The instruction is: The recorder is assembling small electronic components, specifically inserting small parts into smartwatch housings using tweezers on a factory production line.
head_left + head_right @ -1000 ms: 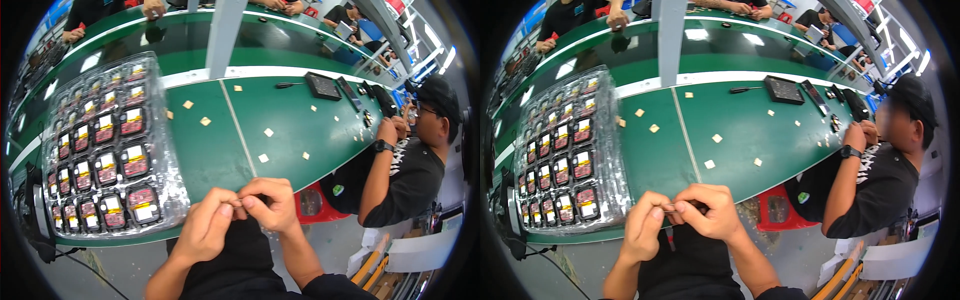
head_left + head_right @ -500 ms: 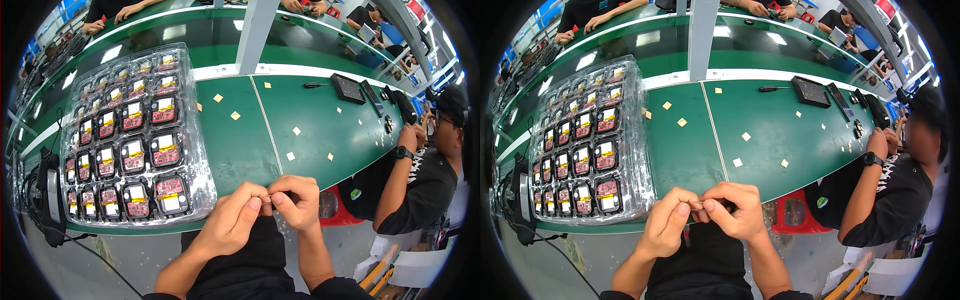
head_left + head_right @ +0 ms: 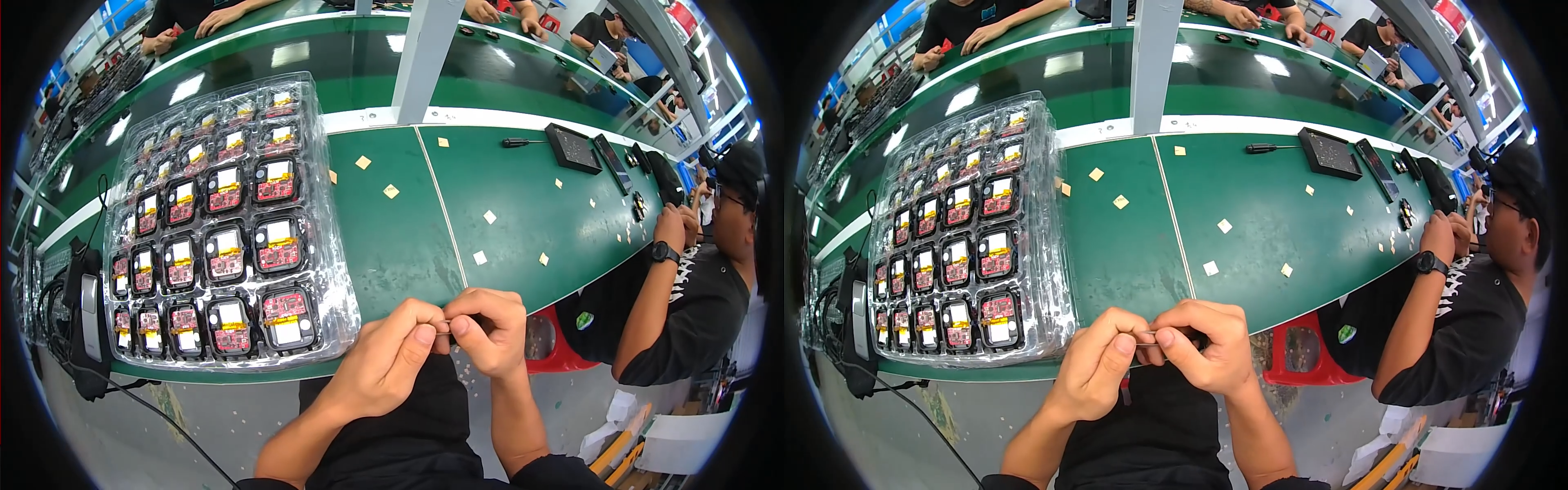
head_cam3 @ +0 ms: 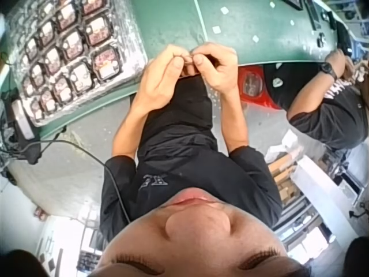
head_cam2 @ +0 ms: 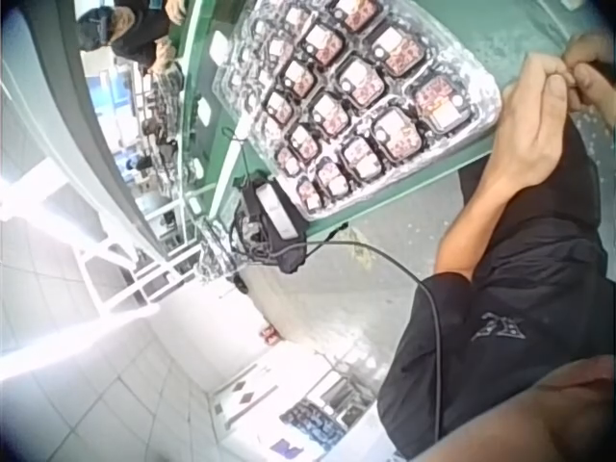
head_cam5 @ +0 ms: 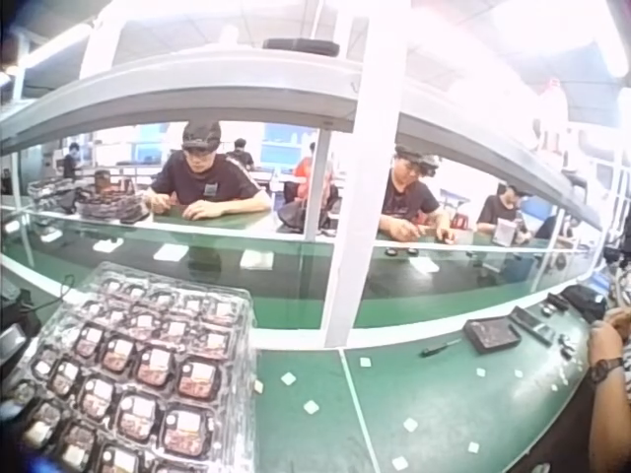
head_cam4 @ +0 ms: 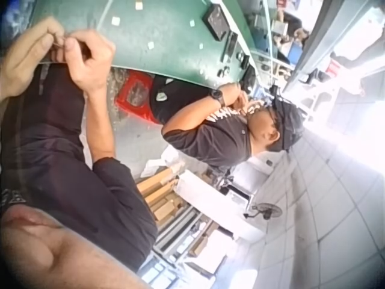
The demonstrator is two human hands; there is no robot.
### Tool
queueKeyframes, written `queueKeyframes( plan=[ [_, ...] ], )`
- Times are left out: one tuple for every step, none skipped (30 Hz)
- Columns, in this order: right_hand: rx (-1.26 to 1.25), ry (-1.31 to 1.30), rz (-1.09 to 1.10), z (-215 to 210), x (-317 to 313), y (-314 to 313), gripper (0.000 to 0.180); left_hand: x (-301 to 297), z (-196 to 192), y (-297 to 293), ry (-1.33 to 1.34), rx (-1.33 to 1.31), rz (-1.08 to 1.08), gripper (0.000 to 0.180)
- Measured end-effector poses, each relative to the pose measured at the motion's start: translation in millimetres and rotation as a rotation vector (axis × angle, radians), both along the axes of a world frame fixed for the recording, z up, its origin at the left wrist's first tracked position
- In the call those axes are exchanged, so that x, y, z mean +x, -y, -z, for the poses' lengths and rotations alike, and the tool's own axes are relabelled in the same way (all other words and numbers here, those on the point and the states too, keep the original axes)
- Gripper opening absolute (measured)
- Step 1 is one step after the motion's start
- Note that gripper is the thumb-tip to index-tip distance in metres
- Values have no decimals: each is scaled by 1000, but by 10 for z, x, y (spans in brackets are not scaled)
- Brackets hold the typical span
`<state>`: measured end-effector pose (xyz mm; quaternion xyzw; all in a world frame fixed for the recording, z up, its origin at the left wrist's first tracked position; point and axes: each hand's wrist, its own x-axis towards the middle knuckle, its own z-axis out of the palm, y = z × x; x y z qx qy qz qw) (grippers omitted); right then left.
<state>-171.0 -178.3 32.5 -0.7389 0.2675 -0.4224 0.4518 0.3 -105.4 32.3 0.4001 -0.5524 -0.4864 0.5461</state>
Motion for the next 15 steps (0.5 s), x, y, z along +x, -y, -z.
queueKeyframes(
  plan=[
    [-2,-3,0,0,-2,1,9,2,-4,1,0,-1,0,29],
    [-2,-3,0,-2,-4,2,9,4,-10,1,4,2,1,30],
    [2,-8,-3,-4,-4,2,10,7,-14,0,9,4,2,30],
    [6,-13,-5,-6,-4,3,10,5,-14,0,9,4,1,30],
    [6,-12,-6,-6,-3,2,10,1,-15,-1,9,11,0,30],
    [10,-8,-2,-5,-3,0,10,-1,-15,-2,9,18,0,30],
    [14,-4,2,-4,-4,-1,10,0,-14,-1,10,19,0,30],
    [15,-3,2,-6,-3,-1,10,2,-13,1,12,17,2,30],
    [12,-7,2,-10,-3,-3,10,3,-12,0,14,15,5,30],
    [9,-10,3,-14,-4,-6,10,4,-10,-2,14,17,5,30],
    [11,-10,3,-16,-6,-9,10,5,-8,-3,18,13,5,29],
    [19,-14,1,-19,-9,-8,10,6,-6,-1,22,8,5,29],
    [26,-18,-1,-20,-10,-7,10,7,-5,0,22,9,4,29],
    [27,-18,-1,-21,-8,-9,10,7,-4,2,20,6,4,29],
    [27,-17,4,-21,-5,-10,11,7,-3,3,19,3,3,28]
  ],
)
